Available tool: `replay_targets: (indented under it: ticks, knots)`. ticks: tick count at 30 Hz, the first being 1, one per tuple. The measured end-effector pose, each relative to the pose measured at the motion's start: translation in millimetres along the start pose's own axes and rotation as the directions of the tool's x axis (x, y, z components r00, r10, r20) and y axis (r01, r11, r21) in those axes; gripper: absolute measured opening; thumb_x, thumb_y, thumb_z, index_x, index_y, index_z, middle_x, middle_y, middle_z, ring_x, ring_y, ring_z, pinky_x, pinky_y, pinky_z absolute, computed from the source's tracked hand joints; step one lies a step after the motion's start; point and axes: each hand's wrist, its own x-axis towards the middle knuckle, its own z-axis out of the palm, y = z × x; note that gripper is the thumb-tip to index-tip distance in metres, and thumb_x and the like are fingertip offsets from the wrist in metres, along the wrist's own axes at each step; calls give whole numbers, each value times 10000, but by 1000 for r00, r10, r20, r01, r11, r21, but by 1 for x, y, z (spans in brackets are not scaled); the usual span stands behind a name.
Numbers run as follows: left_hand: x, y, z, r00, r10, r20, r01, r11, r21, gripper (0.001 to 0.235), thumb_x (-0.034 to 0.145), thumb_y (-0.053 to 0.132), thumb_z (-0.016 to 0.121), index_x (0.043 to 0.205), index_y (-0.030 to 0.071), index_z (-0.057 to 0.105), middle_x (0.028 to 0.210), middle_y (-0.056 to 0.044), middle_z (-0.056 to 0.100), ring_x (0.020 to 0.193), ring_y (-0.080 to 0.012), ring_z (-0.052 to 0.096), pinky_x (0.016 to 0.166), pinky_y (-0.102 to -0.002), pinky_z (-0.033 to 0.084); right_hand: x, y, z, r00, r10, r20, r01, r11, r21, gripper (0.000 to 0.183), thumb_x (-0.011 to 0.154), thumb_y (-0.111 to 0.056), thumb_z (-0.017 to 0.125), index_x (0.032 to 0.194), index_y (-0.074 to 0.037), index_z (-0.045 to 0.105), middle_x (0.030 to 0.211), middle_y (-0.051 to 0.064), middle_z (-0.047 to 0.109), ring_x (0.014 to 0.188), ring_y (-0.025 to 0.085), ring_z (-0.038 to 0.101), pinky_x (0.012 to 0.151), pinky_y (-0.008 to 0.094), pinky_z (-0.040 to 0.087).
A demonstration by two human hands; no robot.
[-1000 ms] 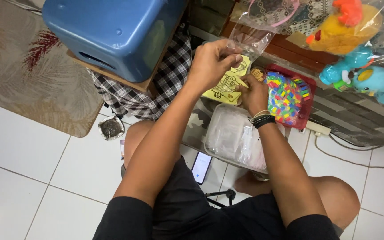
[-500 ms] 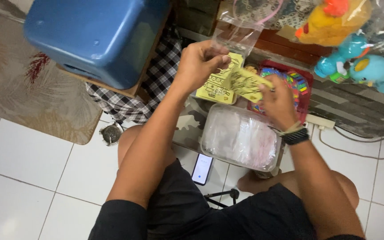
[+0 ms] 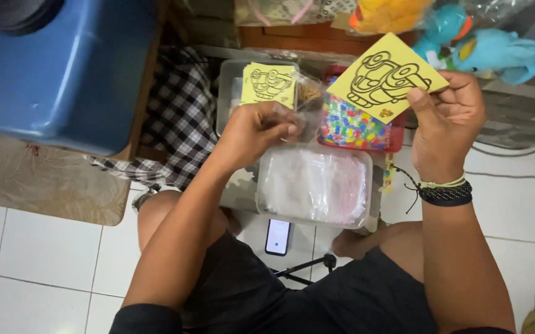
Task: The person sits on the floor and packs yellow paper stickers with cartoon designs into small clear plastic bags. They pick up a sticker, place it inside a bag, and then set the filled bag aside on the floor.
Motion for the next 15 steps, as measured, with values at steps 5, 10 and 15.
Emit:
replay_targets:
  ticks: [5,10,15]
  knots:
    - [2,9,15,996,-58,64,57,998,12,116,907,-12,717,1023,-16,729,840,-93,777,730,-122,730,661,-236,625,0,3,-7,1000,-8,25,10,997,-77,277,1061,71,666,1264,-26,507,1180,90,633,1013,101,595,967,203,516]
    - [5,9,22,994,-42,101,39,999,33,142,911,-1,723,1053,-9,713,847,-97,779,758,-136,745,668,-247,630,0,-2,-8,995,6,99,9,989,-149,279,1054,113,644,1272,2,510,1204,117,640,1034,124,594,974,224,513]
    - [5,7,27,989,-47,139,36,997,75,285,882,-35,718,1160,27,704,953,-92,806,851,-138,790,703,-235,663,-1,-7,-3,983,9,185,22,986,-167,304,1025,164,635,1295,64,539,1222,175,647,1040,164,618,981,246,530]
